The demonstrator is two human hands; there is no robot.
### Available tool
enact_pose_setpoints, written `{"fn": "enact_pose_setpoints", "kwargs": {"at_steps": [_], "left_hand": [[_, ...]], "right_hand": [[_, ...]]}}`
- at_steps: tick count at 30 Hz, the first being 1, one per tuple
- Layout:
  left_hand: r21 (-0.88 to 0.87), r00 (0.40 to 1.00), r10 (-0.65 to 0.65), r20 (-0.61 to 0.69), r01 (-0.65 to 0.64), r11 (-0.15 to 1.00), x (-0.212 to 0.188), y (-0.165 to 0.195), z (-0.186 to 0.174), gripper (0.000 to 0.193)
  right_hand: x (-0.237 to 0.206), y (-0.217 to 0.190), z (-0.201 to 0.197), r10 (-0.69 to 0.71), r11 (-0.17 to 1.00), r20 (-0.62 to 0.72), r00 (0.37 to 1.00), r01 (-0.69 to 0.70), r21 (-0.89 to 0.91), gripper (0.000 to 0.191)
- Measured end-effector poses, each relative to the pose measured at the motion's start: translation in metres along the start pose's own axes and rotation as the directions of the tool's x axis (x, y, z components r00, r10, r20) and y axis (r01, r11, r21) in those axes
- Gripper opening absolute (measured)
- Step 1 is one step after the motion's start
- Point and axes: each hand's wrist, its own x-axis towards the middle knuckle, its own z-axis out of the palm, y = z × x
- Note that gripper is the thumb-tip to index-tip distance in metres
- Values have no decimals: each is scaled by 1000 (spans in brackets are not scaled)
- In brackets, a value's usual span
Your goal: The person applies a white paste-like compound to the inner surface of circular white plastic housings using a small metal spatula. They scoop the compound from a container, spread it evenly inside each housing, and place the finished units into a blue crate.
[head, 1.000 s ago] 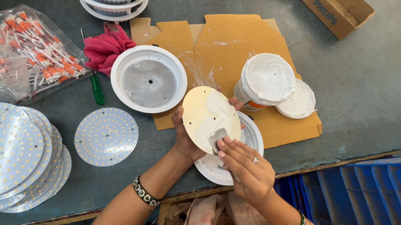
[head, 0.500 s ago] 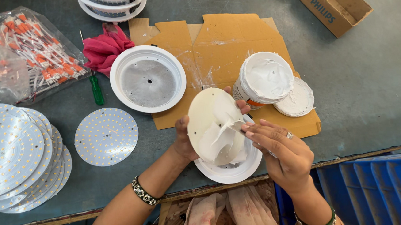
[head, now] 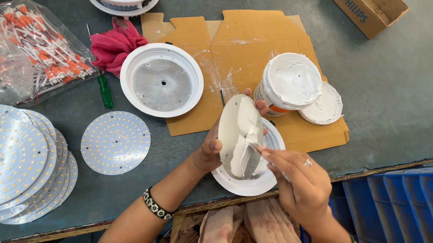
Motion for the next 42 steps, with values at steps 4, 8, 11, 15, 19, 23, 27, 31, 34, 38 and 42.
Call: {"fn": "enact_pose_setpoints", "kwargs": {"at_steps": [4,8,11,15,19,23,27,31,34,38,42], "left_hand": [[20,1000,-8,-5,8,1000,-2,-3,-1,139],[46,1000,-3,26,1,999,-4,-9,0,138],[64,1000,4,28,-5,998,-6,-12,0,139],[56,1000,4,19,-5,998,-6,-12,-1,141],[57,1000,-7,-9,8,998,-5,-10,-4,142],[44,1000,-10,-28,11,999,-3,-10,-4,141],[21,999,-25,-41,26,999,-3,-11,-2,137],[16,997,21,-71,-19,1000,-5,-11,-2,134],[42,993,58,-105,-54,998,-4,-11,-5,132],[36,988,90,-128,-86,996,-3,-8,-10,130],[-5,989,94,-115,-95,995,-2,-6,-10,127]], "right_hand": [[-6,4,-2,84,996,-10,996,-84,44,30],[-8,16,-1,156,987,-46,987,-154,48,29],[-7,18,1,78,996,-49,996,-76,45,27],[-8,11,3,47,999,-40,998,-46,11,28],[-13,1,3,6,1000,-28,1000,-5,27,28],[-16,6,-1,73,997,-9,997,-73,31,31],[-15,10,-2,103,991,-3,995,-103,87,33],[-11,3,0,55,995,7,998,-55,84,31],[-7,-5,2,52,994,22,998,-53,90,31],[-8,-14,2,42,994,49,998,-47,98,29],[-18,-17,-2,1,990,39,999,-6,138,30]]}}
